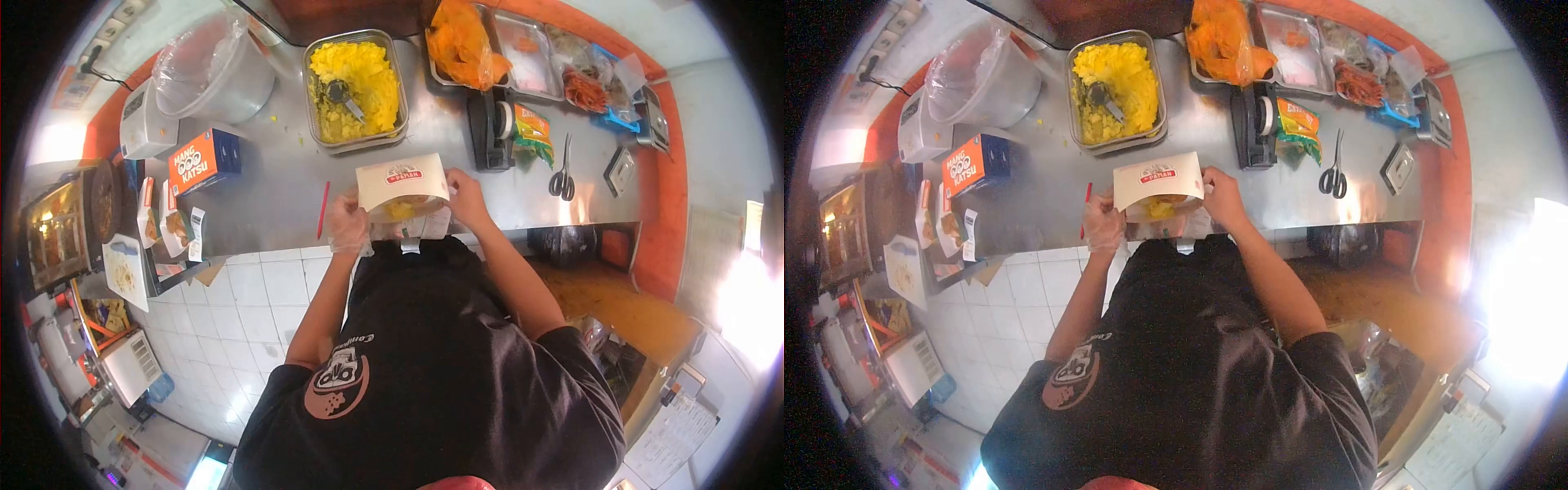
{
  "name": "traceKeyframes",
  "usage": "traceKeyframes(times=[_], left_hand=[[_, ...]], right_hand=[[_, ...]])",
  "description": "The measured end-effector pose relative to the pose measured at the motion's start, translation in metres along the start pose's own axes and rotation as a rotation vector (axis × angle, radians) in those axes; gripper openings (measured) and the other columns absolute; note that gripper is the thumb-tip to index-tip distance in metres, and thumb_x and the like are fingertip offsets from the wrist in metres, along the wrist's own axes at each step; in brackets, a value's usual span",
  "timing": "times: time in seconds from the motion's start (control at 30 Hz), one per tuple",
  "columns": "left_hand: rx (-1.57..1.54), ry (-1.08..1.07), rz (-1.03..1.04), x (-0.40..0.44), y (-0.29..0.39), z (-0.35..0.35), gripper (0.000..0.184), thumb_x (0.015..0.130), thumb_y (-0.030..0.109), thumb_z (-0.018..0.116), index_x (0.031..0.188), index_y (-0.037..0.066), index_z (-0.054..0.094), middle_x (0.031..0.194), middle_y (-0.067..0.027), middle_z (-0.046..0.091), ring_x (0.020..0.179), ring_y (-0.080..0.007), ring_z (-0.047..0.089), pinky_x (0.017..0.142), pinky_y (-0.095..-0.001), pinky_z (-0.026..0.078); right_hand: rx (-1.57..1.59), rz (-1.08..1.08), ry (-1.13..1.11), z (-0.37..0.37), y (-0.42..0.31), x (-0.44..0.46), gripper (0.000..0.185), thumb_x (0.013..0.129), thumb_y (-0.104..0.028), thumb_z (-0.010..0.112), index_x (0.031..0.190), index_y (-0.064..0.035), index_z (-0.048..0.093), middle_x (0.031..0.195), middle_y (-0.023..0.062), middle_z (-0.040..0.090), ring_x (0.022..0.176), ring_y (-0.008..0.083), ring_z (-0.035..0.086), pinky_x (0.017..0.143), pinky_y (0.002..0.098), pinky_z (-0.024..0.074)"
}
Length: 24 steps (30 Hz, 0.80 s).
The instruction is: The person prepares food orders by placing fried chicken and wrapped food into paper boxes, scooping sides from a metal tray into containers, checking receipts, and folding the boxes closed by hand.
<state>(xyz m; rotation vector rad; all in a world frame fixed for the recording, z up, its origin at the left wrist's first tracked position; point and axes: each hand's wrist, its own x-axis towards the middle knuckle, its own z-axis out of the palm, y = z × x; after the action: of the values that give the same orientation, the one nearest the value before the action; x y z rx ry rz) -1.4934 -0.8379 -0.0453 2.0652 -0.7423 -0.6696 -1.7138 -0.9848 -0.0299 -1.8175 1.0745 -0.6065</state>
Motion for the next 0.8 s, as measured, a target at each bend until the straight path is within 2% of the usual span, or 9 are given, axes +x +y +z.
traceKeyframes(times=[0.1,0.17,0.23,0.3,0.33,0.4,0.5,0.63,0.8], left_hand=[[-0.134,0.022,0.121,-0.005,-0.001,0.005,0.027,0.088,0.022,0.071,0.102,0.0,0.065,0.099,-0.0168,0.07,0.091,-0.026,0.067,0.079,-0.0373,0.052],[-0.298,0.05,0.211,-0.007,-0.003,0.012,0.032,0.089,0.02,0.07,0.113,0.0,0.063,0.105,-0.0175,0.069,0.096,-0.0272,0.067,0.082,-0.0375,0.051],[-0.494,0.065,0.24,-0.012,0.008,0.016,0.043,0.088,0.017,0.069,0.127,0.001,0.059,0.11,-0.0192,0.068,0.1,-0.031,0.066,0.086,-0.039,0.051],[-0.006,-0.002,0.479,-0.006,-0.008,0.005,0.054,0.086,0.017,0.07,0.136,0.004,0.053,0.11,-0.0205,0.067,0.099,-0.0352,0.064,0.088,-0.0402,0.05],[0.242,-0.036,0.591,-0.004,-0.013,-0.002,0.06,0.085,0.017,0.07,0.141,0.006,0.05,0.111,-0.0211,0.067,0.098,-0.0372,0.064,0.089,-0.0409,0.05],[0.302,-0.133,0.623,-0.002,-0.012,-0.015,0.064,0.082,0.019,0.073,0.141,0.008,0.05,0.107,-0.0223,0.066,0.095,-0.0404,0.062,0.087,-0.0428,0.05],[0.231,-0.255,0.657,0.001,0.009,-0.033,0.072,0.077,0.028,0.078,0.142,0.012,0.052,0.1,-0.0191,0.066,0.088,-0.038,0.062,0.082,-0.0433,0.051],[0.375,-0.443,0.414,0.012,0.007,-0.04,0.081,0.071,0.039,0.082,0.141,0.013,0.052,0.088,-0.0171,0.065,0.08,-0.035,0.062,0.077,-0.0429,0.051],[0.335,-0.278,0.651,0.015,-0.004,-0.026,0.08,0.071,0.043,0.082,0.138,0.01,0.055,0.08,-0.0164,0.064,0.072,-0.0319,0.063,0.069,-0.0425,0.052]], right_hand=[[-0.027,0.122,-0.035,-0.002,-0.004,0.001,0.02,0.08,-0.003,0.073,0.082,0.0029,0.054,0.106,0.0204,0.071,0.096,0.0294,0.071,0.084,0.0343,0.0541],[0.148,0.102,0.009,0.006,0.011,-0.003,0.021,0.079,-0.001,0.072,0.096,0.0006,0.06,0.114,0.0203,0.069,0.102,0.0301,0.069,0.086,0.0332,0.0541],[0.183,0.05,-0.004,0.004,0.0,-0.007,0.037,0.078,-0.003,0.073,0.113,-0.0048,0.061,0.124,0.0197,0.064,0.113,0.031,0.064,0.093,0.0371,0.051],[0.078,-0.037,-0.078,-0.006,-0.013,-0.013,0.06,0.078,-0.007,0.074,0.135,-0.0135,0.057,0.137,0.0187,0.057,0.128,0.0322,0.055,0.104,0.0461,0.0449],[-0.082,-0.048,-0.142,-0.007,-0.01,-0.015,0.067,0.078,-0.011,0.075,0.14,-0.0174,0.052,0.142,0.0172,0.052,0.133,0.032,0.049,0.107,0.0513,0.0374],[-0.405,-0.072,-0.265,-0.015,0.001,-0.017,0.083,0.077,-0.02,0.078,0.151,-0.0253,0.04,0.152,0.0142,0.043,0.144,0.0316,0.036,0.114,0.0617,0.0225],[-0.047,-0.027,-0.375,-0.022,0.007,-0.016,0.085,0.076,-0.033,0.08,0.15,-0.0261,0.04,0.157,0.0092,0.036,0.148,0.0303,0.026,0.115,0.0676,0.0056],[-0.064,-0.034,-0.36,-0.022,0.016,-0.007,0.085,0.074,-0.032,0.082,0.149,-0.0259,0.043,0.153,0.0085,0.042,0.144,0.0291,0.035,0.115,0.0653,0.0126],[-0.043,-0.019,-0.25,-0.013,0.019,-0.004,0.076,0.072,-0.022,0.084,0.142,-0.0236,0.053,0.141,0.0086,0.056,0.136,0.0265,0.047,0.115,0.0604,0.0213]])
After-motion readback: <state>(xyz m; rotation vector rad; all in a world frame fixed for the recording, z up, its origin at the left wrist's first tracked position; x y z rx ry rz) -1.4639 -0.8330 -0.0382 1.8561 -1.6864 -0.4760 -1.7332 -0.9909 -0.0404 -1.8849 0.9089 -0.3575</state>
